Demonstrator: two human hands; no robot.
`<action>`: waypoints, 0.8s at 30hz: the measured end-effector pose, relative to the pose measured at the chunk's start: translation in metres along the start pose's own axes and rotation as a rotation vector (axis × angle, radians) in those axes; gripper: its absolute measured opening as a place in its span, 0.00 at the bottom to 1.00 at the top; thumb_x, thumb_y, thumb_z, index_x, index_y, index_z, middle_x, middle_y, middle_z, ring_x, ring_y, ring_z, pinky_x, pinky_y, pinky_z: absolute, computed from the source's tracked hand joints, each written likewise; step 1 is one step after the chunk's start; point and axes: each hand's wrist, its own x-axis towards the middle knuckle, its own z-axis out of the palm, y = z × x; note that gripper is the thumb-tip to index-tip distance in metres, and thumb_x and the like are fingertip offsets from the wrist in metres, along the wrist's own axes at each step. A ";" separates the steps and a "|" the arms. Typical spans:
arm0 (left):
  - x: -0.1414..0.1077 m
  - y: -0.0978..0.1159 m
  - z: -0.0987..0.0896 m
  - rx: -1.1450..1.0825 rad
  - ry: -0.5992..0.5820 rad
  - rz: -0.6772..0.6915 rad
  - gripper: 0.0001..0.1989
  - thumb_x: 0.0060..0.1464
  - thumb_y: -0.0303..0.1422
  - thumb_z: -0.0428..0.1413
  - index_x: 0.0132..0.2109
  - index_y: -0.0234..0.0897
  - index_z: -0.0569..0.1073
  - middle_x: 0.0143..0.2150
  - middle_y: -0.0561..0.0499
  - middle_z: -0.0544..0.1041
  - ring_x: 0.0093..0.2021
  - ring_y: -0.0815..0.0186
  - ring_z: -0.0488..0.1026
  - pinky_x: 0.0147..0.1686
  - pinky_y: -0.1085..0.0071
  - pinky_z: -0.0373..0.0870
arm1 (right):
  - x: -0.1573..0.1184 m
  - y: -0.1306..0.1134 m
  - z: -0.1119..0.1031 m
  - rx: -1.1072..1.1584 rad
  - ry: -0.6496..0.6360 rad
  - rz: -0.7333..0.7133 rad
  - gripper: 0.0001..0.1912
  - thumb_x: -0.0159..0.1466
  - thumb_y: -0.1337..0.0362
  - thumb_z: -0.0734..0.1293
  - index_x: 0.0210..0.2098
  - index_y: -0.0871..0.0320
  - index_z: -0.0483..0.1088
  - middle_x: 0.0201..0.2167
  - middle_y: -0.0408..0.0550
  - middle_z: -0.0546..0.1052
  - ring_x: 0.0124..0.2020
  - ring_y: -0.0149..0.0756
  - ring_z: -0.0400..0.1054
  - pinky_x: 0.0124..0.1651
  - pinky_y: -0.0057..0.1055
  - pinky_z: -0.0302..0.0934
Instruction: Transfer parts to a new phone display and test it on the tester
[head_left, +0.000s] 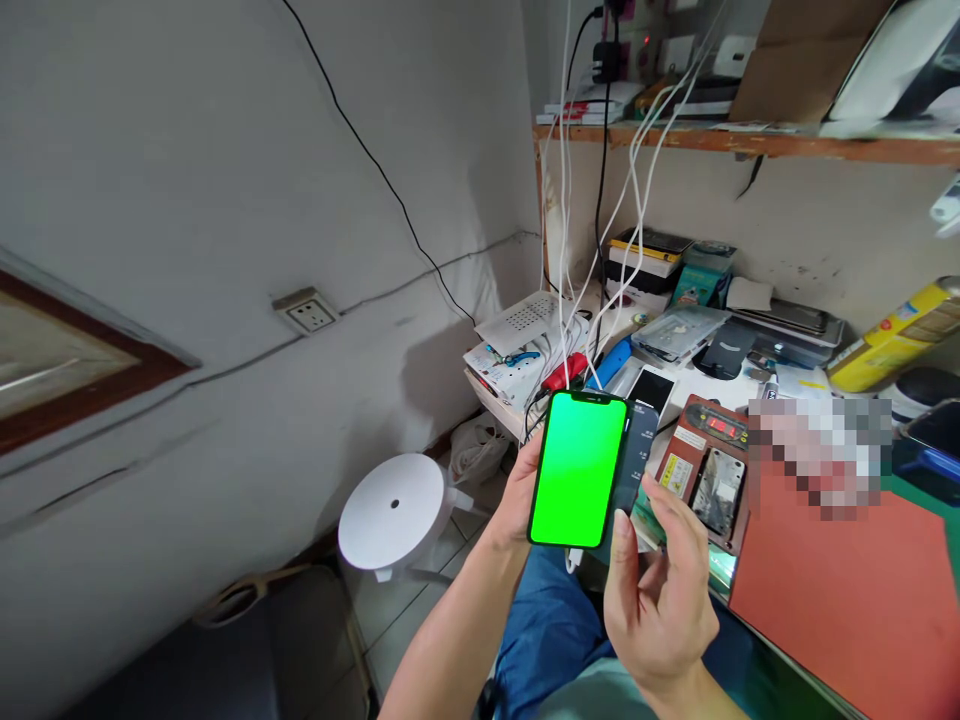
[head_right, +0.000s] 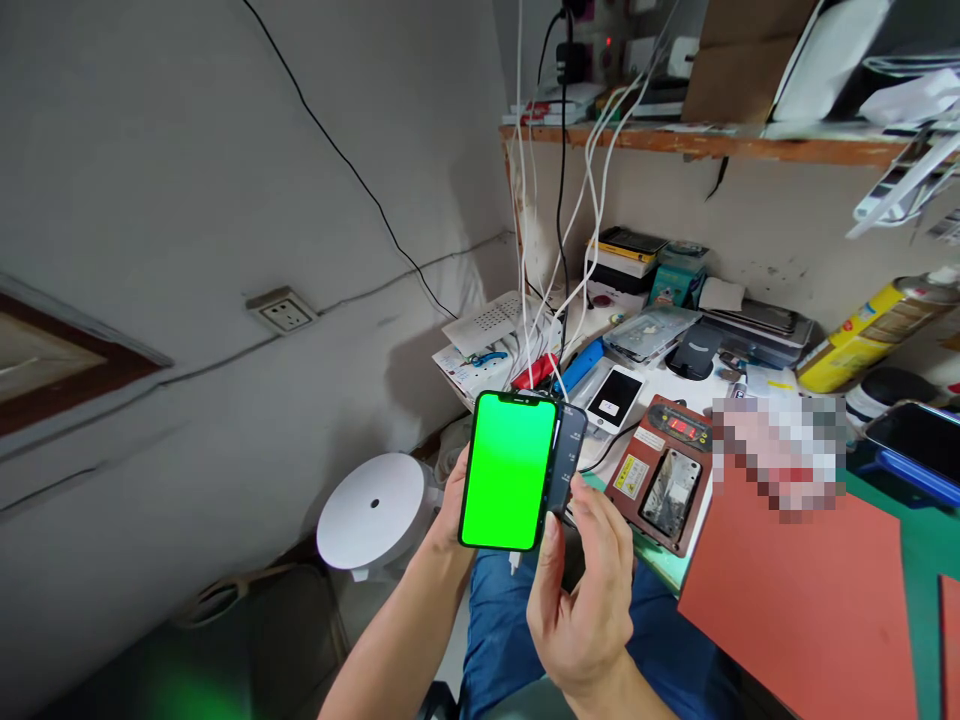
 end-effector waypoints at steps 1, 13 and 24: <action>0.000 0.000 0.000 -0.001 -0.001 -0.004 0.29 0.33 0.44 0.79 0.44 0.38 0.88 0.35 0.47 0.88 0.29 0.59 0.81 0.31 0.67 0.77 | 0.001 0.000 0.000 -0.004 0.000 -0.008 0.36 0.66 0.80 0.73 0.71 0.62 0.65 0.56 0.64 0.81 0.57 0.52 0.79 0.51 0.49 0.81; -0.001 0.001 0.001 -0.011 -0.011 0.008 0.30 0.31 0.43 0.80 0.44 0.39 0.88 0.34 0.49 0.88 0.27 0.61 0.81 0.30 0.70 0.77 | 0.000 0.000 0.000 0.007 0.007 0.020 0.36 0.66 0.81 0.73 0.71 0.62 0.65 0.57 0.63 0.81 0.57 0.50 0.79 0.52 0.47 0.82; -0.005 0.001 0.001 -0.050 -0.035 0.044 0.28 0.28 0.41 0.82 0.40 0.42 0.88 0.34 0.52 0.88 0.26 0.63 0.82 0.27 0.72 0.79 | 0.002 -0.001 -0.002 0.019 0.013 -0.005 0.36 0.67 0.80 0.73 0.71 0.63 0.65 0.57 0.63 0.80 0.57 0.50 0.79 0.52 0.47 0.81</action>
